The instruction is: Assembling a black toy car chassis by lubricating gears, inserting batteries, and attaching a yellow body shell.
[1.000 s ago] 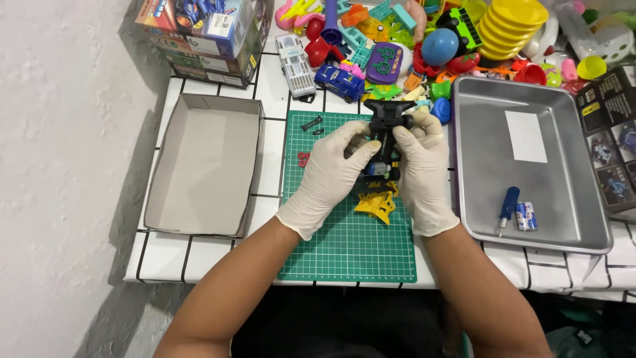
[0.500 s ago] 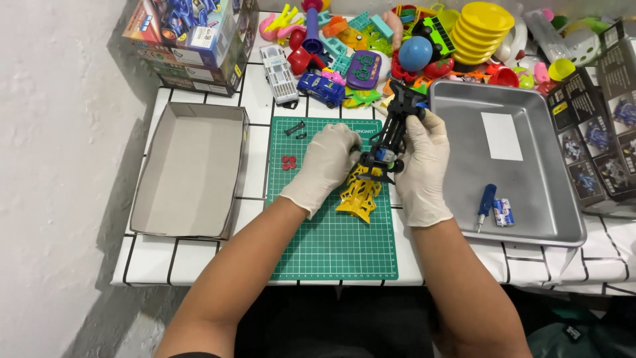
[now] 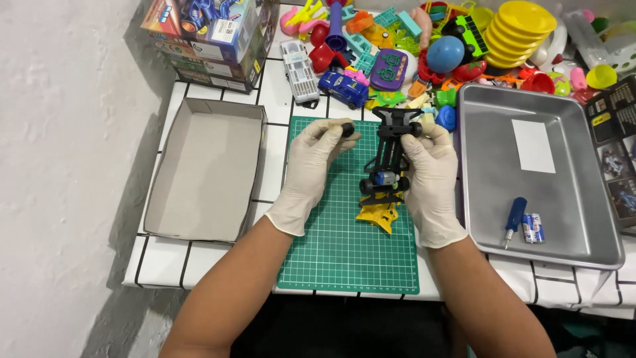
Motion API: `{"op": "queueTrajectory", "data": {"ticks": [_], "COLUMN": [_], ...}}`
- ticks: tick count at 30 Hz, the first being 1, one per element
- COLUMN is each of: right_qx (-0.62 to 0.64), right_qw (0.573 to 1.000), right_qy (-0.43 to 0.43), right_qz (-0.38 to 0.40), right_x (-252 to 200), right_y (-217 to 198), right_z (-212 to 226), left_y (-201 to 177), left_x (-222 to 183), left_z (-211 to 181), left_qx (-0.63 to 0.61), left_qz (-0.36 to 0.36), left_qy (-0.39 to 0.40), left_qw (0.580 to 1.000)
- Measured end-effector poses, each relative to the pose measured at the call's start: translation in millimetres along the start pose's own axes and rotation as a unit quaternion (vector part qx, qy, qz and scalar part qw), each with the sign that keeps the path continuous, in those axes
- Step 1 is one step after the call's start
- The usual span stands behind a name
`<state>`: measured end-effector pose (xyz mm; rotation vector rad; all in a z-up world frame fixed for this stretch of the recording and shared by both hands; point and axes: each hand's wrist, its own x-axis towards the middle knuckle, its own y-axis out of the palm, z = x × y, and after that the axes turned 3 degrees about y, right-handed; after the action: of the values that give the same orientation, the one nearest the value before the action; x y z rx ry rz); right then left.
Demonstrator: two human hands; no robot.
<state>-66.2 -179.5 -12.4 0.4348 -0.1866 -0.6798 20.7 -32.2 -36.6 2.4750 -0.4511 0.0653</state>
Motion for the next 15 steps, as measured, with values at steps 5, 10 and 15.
{"op": "queueTrajectory", "data": {"ticks": [5,10,15], "right_qx": [-0.022,-0.037,-0.055], "right_qw": [1.0,0.998,0.996], "right_qy": [-0.018,-0.049,-0.07], "right_qz": [0.006,0.004,0.01], "right_x": [5,-6,-14], "right_y": [-2,8,14], "right_z": [-7,-3,0], "left_y": [11,10,5], "left_x": [-4,-10,-9], "left_z": [-1,1,6], "left_qx": [-0.088,-0.097,-0.072], "left_qz": [-0.02,-0.026,-0.02], "left_qy": [-0.02,-0.04,-0.043], "left_qw": [0.996,0.994,0.996]}}
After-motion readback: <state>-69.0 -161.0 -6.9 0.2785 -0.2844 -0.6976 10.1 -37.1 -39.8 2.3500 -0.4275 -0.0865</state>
